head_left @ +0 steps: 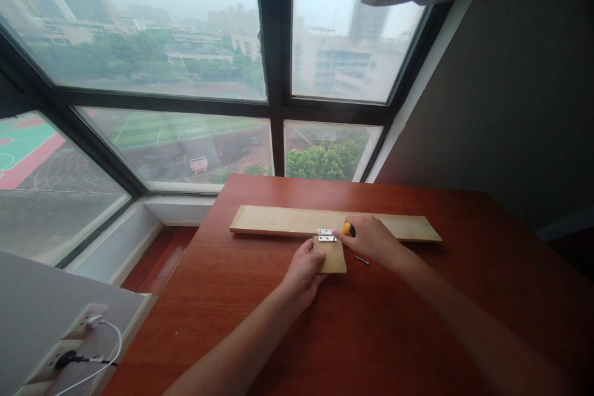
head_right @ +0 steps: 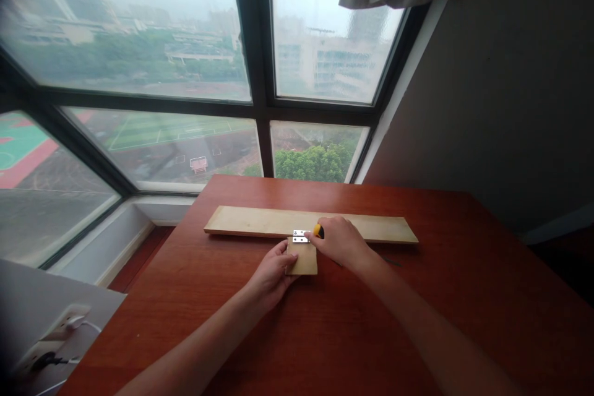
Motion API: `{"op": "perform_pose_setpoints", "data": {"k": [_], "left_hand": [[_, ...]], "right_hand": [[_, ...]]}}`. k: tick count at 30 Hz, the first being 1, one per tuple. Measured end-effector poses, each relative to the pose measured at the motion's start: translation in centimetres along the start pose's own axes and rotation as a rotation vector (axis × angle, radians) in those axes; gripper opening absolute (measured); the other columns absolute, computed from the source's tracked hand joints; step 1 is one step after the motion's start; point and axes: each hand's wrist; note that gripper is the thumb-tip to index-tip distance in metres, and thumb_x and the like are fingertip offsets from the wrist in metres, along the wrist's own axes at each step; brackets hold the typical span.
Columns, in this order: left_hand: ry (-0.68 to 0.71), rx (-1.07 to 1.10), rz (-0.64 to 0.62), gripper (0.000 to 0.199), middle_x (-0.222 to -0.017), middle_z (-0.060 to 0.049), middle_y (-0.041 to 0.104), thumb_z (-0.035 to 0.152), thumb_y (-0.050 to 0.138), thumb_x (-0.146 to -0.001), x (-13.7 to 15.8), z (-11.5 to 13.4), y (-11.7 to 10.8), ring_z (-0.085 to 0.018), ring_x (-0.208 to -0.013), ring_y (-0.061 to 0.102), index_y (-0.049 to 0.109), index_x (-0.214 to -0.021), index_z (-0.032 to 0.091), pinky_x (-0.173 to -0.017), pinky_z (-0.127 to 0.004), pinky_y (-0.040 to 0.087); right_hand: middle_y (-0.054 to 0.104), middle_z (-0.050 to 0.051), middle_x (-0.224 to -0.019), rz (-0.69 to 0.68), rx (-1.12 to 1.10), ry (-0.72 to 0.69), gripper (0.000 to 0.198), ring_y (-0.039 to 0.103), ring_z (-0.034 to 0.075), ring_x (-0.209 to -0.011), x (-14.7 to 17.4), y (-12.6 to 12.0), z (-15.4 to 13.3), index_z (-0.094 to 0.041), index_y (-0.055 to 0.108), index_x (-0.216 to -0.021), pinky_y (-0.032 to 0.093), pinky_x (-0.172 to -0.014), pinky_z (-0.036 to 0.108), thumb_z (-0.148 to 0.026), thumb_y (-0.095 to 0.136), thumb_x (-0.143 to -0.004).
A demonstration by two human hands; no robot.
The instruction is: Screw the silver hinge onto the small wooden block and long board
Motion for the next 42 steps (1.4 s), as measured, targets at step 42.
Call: {"op": "perform_pose_setpoints", "data": {"k": [42], "left_hand": [[-0.003, 0.01, 0.028, 0.04, -0.095, -0.01, 0.07, -0.001, 0.058, -0.064, 0.2, -0.1, 0.2, -0.022, -0.085, 0.067, 0.062, -0.101, 0.014, -0.074, -0.034, 0.056]], "right_hand": [[0.071, 0.006, -0.079, -0.163, 0.008, 0.07, 0.013, 0.063, 0.018, -0.074, -0.9, 0.6, 1.7, -0.019, 0.066, -0.071, 0.035, -0.062, 0.025, -0.027, 0.058, -0.077]]}}
Point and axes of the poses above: each hand's wrist, its own x-axis away from the middle knuckle, its own y-axis out of the palm, z = x × y
